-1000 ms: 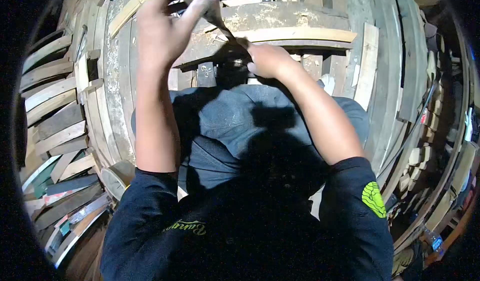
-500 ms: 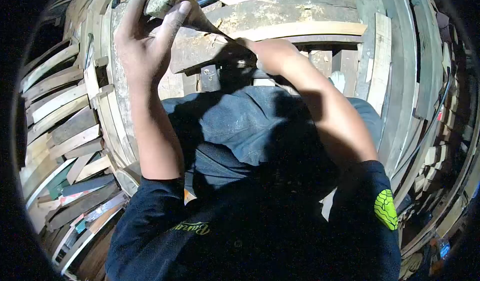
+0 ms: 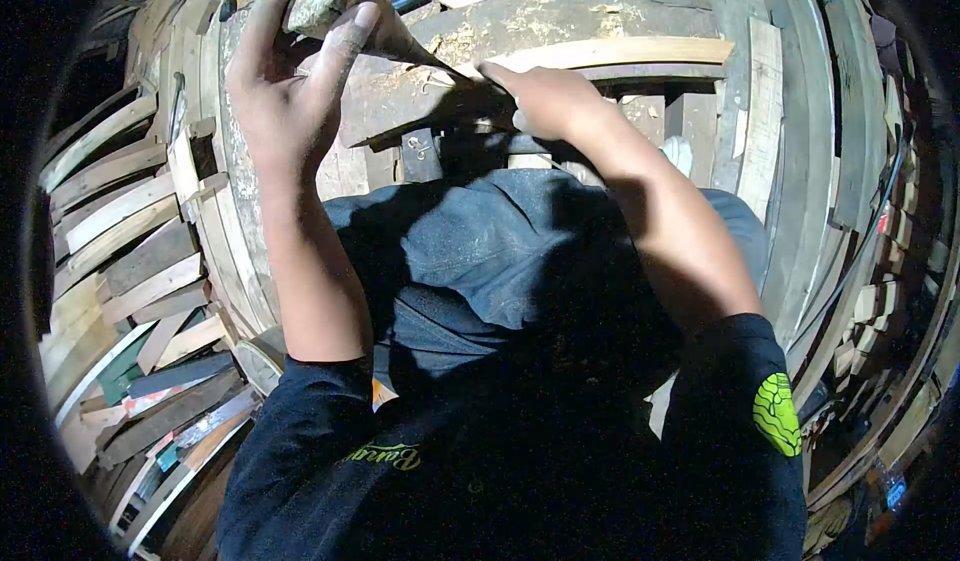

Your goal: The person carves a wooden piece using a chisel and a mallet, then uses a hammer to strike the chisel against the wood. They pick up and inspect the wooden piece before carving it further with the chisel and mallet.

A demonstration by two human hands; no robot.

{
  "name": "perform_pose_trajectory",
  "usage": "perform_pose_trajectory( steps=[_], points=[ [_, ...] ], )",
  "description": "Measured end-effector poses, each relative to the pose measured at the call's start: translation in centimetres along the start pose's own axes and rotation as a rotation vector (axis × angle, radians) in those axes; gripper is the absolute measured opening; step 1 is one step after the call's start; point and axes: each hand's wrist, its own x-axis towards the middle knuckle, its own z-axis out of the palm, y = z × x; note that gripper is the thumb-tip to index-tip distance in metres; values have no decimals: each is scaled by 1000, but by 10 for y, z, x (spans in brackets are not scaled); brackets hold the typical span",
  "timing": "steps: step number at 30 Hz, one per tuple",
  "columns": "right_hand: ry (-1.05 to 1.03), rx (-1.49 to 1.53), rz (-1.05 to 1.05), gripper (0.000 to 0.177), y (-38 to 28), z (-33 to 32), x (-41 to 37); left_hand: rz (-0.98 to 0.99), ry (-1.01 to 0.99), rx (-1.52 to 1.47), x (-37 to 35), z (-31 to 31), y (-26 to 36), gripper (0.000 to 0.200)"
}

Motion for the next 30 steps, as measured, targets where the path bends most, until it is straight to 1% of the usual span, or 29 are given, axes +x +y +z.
perform_pose_trajectory(
  steps=[2, 3, 5, 6, 8, 9, 11, 12, 14, 15, 17, 19, 21, 23, 24, 26, 27, 28, 30],
  points=[
    [-15, 1, 13, 68, 0, -1, 1, -166, -18, -45, 4, -3, 22, 55],
    [-30, 1, 23, 68, 0, -2, 1, -166, -19, -46, 3, -2, 12, 55],
    [-37, 1, 27, 69, -2, -5, 0, 115, -8, 85, -1, -1, -17, 55],
    [-45, 0, 31, 69, -3, -5, 0, 115, -7, 86, 1, -2, -5, 55],
    [-40, -8, 30, 70, -2, -3, 2, -233, -42, 70, 6, -2, 27, 55],
    [-36, -16, 29, 71, -2, -3, 2, -232, -42, 69, 5, -2, 27, 55],
    [-40, -26, 28, 70, -2, -4, 0, -183, -24, 0, 5, -3, 25, 55],
    [-44, -36, 27, 70, -2, -6, -1, -183, -24, 0, 3, -3, 16, 55],
    [-63, -47, 37, 70, -5, -12, -3, -76, 5, 8, -4, -1, -9, 55],
    [-83, -60, 47, 69, -7, -15, -5, -76, 3, 8, -4, 0, -7, 55],
    [-113, -67, 63, 68, -11, -23, -7, 36, 52, 142, -4, 6, -1, 55],
    [-142, -73, 79, 67, -11, -24, -8, 56, 33, 135, -3, 1, -10, 55],
    [-102, -86, 57, 66, -11, -24, -10, 77, 14, 128, -3, 0, -9, 55],
    [-126, -100, 69, 65, -12, -29, -12, 155, 30, 243, -3, 2, 2, 54],
    [-150, -114, 81, 65, -13, -31, -14, 155, 29, 243, -3, 2, -1, 54],
    [-150, -110, 85, 65, -13, -34, -16, -66, 30, -78, -4, 1, -10, 54],
    [-157, -107, 85, 65, -13, -37, -18, 39, 28, 137, -4, 0, -13, 55],
    [-165, -105, 83, 66, -13, -39, -19, 39, 28, 136, -3, -1, -16, 55],
    [-182, -105, 95, 67, -12, -38, -18, 137, 38, 85, -1, 1, -23, 55]
  ],
)
